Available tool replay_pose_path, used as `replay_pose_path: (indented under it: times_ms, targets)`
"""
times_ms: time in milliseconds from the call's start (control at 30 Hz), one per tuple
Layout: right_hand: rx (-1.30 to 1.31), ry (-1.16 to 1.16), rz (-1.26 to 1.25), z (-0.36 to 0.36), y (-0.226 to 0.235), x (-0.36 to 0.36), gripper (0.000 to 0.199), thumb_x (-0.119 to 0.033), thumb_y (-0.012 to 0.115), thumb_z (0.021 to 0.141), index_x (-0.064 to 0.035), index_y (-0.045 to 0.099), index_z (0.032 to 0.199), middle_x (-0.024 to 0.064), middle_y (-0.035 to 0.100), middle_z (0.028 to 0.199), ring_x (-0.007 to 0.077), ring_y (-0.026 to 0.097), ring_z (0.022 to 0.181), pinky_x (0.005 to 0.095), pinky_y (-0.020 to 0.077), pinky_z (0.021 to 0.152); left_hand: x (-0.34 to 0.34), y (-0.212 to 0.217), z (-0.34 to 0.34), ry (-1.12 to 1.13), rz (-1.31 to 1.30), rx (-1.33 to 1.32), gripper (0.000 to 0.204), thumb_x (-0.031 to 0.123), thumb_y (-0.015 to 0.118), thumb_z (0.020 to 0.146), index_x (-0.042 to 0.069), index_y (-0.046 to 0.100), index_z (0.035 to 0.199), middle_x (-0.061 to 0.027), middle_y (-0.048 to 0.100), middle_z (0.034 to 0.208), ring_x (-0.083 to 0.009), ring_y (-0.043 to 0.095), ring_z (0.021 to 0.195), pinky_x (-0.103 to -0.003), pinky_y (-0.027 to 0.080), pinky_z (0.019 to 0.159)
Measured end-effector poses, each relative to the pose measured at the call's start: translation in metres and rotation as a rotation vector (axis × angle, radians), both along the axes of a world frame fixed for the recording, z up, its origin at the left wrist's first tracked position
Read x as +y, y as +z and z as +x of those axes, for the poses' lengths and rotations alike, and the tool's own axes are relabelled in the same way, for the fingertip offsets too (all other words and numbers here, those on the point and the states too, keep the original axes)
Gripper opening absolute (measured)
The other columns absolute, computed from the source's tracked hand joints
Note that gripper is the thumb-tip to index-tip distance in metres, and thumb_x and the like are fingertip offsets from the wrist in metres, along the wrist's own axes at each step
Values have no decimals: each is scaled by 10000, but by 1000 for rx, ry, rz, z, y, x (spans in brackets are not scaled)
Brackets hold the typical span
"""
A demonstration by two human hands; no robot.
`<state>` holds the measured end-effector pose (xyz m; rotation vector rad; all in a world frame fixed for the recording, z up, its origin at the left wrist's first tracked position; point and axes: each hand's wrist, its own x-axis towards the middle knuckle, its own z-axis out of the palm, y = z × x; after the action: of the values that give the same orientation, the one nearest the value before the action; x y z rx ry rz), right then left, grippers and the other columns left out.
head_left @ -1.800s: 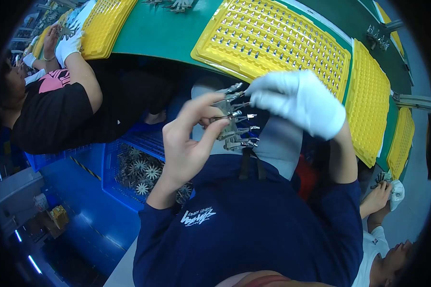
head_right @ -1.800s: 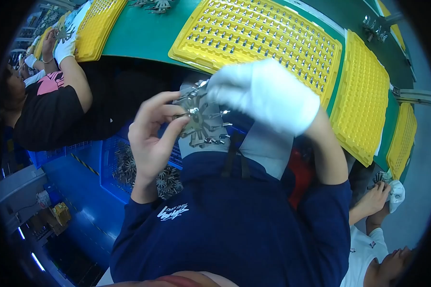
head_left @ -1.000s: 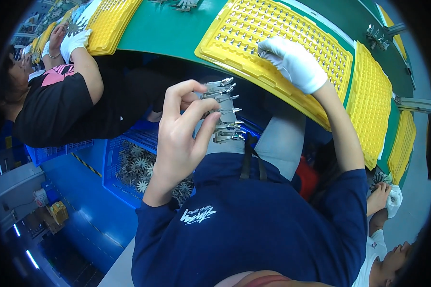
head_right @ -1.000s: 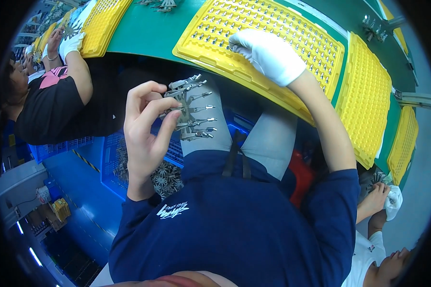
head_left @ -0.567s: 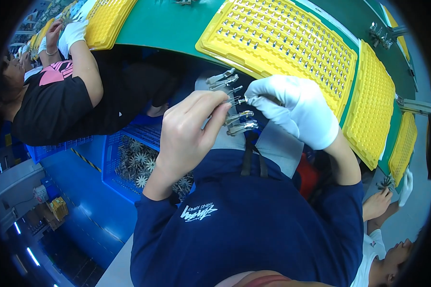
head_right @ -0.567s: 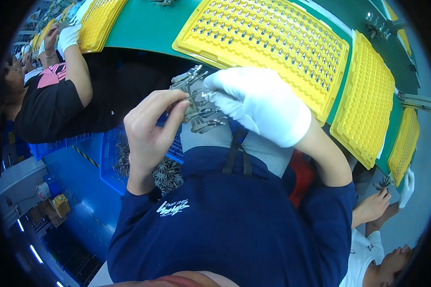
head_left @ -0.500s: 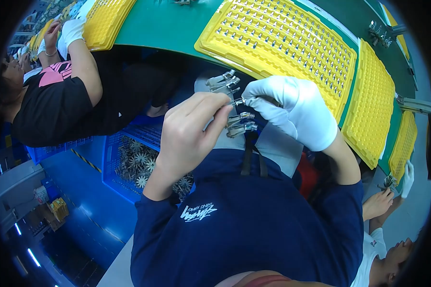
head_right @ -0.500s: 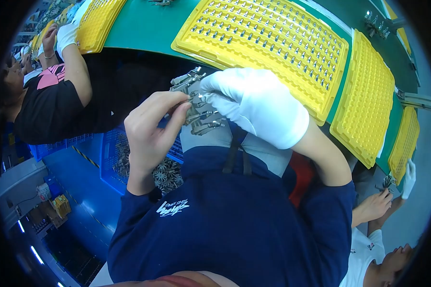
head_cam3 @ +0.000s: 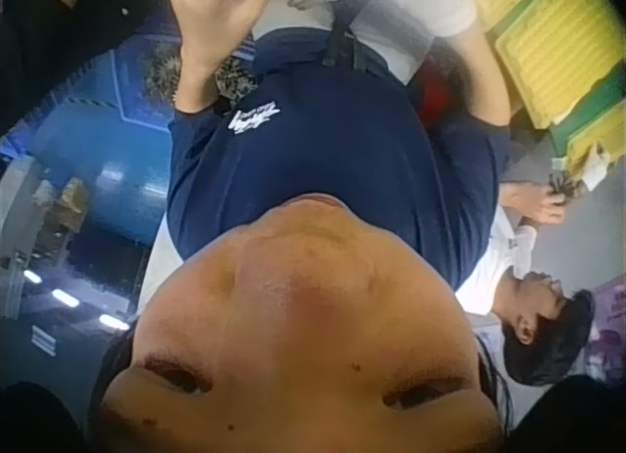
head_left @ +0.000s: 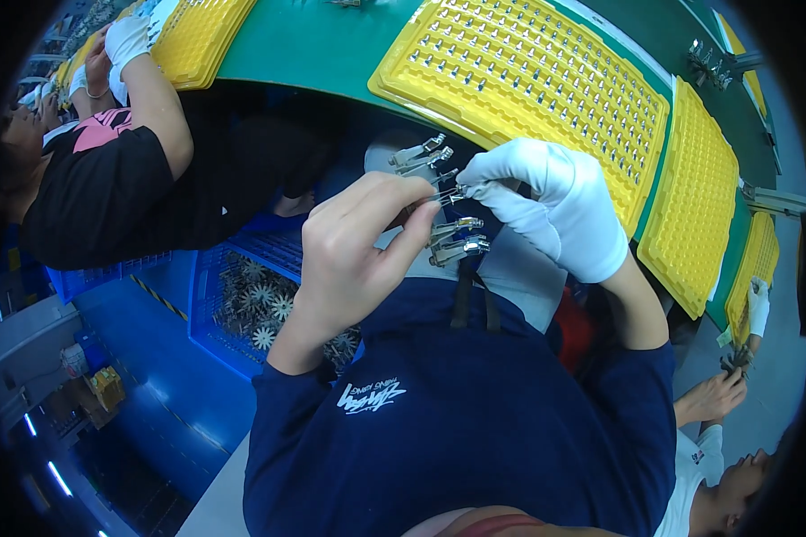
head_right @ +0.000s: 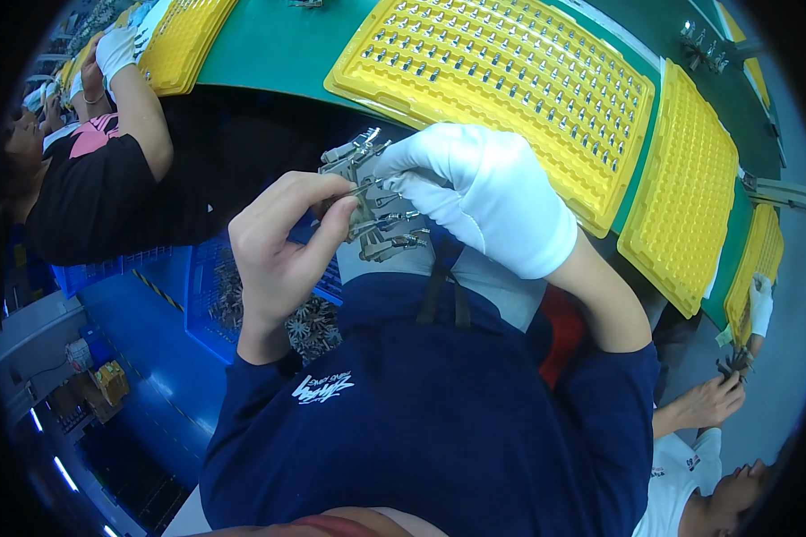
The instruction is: The person assembles small metal components by hand on a factory production line.
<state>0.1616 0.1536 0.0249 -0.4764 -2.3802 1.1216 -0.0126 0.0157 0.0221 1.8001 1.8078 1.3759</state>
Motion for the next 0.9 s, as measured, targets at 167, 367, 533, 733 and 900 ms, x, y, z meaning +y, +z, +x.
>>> replay_pose_path:
  times_ms: [167, 367, 533, 733, 900]
  targets:
    - [-6, 0, 11, 0, 5, -1, 169, -58, 707, 884, -48, 733, 1051, 132, 731, 915, 271, 718, 807, 327, 564, 727, -1, 1, 0, 3, 8, 24, 122, -44, 742, 804, -28, 710, 920, -103, 683, 785, -166, 633, 649, -259, 488, 598]
    - [-63, 33, -133, 3, 12, 0, 153, -84, 703, 907, -21, 730, 1043, 144, 725, 889, 239, 718, 783, 310, 556, 709, 0, 0, 1, -17, 40, 81, 122, -52, 746, 798, -29, 709, 912, -116, 693, 797, -199, 677, 685, -277, 515, 612]
    - [-59, 48, -67, 1, 15, -4, 147, -102, 718, 900, -36, 733, 1030, 131, 726, 884, 258, 709, 770, 332, 555, 698, 1, -2, 2, -50, 62, 105, 134, -63, 747, 791, -36, 704, 914, -123, 693, 803, -213, 683, 699, -282, 521, 620]
    - [-50, 48, -88, -2, 16, -2, 185, -127, 710, 918, -47, 727, 1083, 127, 734, 913, 245, 725, 796, 318, 564, 722, 3, -7, 7, -48, 74, 52, 172, -62, 728, 801, -22, 672, 959, -142, 662, 833, -304, 663, 716, -354, 523, 640]
    - [-81, -144, -336, 18, 25, 7, 207, -136, 682, 955, -15, 721, 1119, 88, 745, 921, 136, 707, 794, 260, 559, 734, 1, -6, -2, 38, 37, 13, 139, -56, 720, 842, -19, 685, 971, -130, 671, 841, -244, 668, 684, -316, 516, 608]
